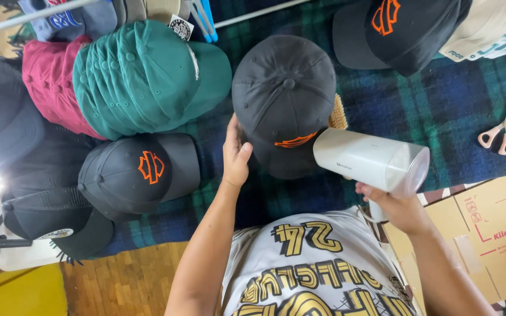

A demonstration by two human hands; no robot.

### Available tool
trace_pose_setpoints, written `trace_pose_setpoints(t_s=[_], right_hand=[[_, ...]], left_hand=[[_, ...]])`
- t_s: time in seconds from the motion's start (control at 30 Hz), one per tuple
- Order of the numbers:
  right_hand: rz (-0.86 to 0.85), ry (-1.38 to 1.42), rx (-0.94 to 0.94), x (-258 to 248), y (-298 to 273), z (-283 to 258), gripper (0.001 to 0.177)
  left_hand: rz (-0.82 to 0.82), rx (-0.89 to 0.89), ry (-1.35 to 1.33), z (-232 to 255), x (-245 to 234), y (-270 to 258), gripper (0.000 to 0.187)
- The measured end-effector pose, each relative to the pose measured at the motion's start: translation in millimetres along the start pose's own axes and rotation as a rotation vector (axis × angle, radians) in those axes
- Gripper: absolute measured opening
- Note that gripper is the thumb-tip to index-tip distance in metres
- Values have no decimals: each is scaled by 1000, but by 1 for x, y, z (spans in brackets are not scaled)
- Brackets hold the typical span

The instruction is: Steaming and brushing various baseball caps to clean and reshape them

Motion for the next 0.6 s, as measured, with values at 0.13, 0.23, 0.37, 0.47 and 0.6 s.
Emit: trace_pose_setpoints(t_s=[0.13,0.23,0.37,0.47,0.6], right_hand=[[177,-6,71,5,5,-38,51],[190,56,52,13,12,-59,45],[199,181,12,28,18,-85,32],[201,261,-20,34,19,-103,23],[219,263,-20,38,15,-105,34]], left_hand=[[-25,47,-40,15,-5,23,85],[16,90,-74,38,-10,46,88],[-89,155,-191,61,-10,86,85],[-158,135,-303,69,-2,97,76],[-142,84,-342,58,-1,98,74]])
Point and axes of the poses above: each hand's wrist, its own y-axis towards the middle knuckle, its own x-axis out of the palm, z = x × y, the point moved 4 cm from there along y, towards the middle knuckle, and after that the axes turned 11 degrees about -z, right-handed, at the moved point
